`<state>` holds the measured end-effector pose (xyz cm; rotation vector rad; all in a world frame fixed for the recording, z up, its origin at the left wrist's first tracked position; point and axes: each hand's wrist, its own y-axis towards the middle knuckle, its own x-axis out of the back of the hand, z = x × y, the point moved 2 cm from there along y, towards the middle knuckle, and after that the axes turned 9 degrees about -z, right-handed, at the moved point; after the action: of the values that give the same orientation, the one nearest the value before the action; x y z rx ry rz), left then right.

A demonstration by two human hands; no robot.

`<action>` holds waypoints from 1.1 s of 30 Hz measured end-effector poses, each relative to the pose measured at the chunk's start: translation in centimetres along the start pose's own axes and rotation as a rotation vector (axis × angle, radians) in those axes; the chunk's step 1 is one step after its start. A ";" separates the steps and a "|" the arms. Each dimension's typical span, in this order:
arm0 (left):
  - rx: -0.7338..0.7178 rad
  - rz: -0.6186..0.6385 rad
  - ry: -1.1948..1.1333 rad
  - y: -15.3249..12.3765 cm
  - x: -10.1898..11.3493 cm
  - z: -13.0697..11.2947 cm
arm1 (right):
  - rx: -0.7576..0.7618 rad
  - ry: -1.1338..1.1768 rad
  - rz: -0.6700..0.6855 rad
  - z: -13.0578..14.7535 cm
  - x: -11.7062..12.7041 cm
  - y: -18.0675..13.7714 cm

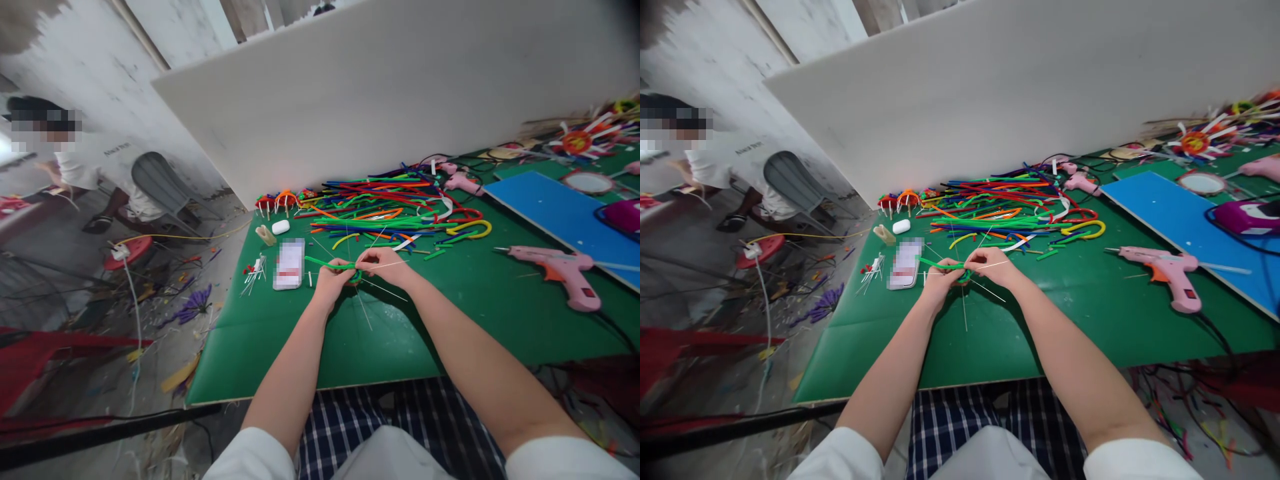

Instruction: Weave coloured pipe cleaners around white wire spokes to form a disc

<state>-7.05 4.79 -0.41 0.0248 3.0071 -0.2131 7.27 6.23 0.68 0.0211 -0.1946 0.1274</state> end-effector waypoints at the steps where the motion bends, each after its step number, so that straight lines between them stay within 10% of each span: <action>1: 0.000 0.003 0.000 0.0 0.0 0.0 | 0.008 -0.002 -0.003 0.0 0.0 0.0; 21: 0.141 0.104 0.025 0.0 -0.2 0.4 | 0.213 -0.160 -0.062 0.3 0.5 -0.2; 33: 0.158 0.153 0.058 -0.4 -0.4 -0.1 | 0.181 -0.092 0.141 0.5 0.6 -0.5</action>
<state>-6.65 4.39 -0.25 0.2793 3.0195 -0.4397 7.80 5.81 1.25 0.1941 -0.2765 0.2844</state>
